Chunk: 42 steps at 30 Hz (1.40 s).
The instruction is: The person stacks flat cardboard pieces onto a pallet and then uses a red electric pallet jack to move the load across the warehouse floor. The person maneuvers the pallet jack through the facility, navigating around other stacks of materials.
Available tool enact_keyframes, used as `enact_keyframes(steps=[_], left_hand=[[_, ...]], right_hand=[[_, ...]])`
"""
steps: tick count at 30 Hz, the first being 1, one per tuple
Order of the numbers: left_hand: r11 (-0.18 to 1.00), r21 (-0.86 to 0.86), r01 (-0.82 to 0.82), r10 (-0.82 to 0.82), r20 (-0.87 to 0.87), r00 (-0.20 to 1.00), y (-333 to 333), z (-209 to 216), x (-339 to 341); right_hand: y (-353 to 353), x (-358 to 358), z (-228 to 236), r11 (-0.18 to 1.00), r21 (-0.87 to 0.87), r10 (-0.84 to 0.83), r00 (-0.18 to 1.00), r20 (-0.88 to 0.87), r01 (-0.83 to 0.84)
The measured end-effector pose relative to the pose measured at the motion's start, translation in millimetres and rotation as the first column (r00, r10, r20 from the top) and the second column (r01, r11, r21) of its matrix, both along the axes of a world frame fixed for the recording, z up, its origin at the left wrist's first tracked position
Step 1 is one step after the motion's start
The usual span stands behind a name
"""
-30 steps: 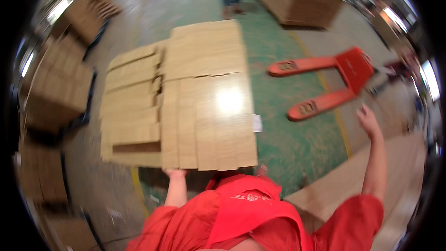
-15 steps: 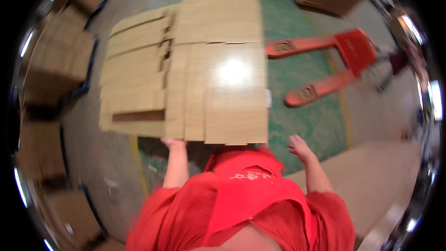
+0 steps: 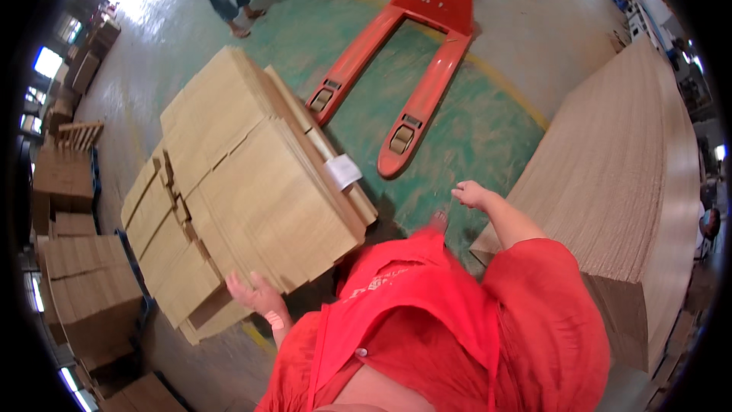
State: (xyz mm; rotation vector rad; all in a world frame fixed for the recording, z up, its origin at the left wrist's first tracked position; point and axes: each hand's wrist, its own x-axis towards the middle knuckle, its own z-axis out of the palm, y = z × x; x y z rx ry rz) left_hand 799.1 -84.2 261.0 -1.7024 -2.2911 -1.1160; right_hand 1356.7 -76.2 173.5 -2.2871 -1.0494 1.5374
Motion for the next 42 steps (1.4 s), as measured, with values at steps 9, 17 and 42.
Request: enact_keyframes(steps=[9,17,42], left_hand=[[0.51,-0.859,-0.038,-0.036,-0.066,0.997,117,29,191],[0.422,-0.859,-0.291,0.017,-0.313,0.949,135,-31,161],[0.068,0.076,0.995,-0.812,0.584,0.011,619,185,1119]], right_hand=[[64,248,92,0.965,0.067,0.181,0.831,0.526,-0.252],[183,306,353,0.514,0.557,0.216,0.727,0.652,-0.653],[389,899,164,0.811,0.531,-0.144,0.795,0.59,-0.247]])
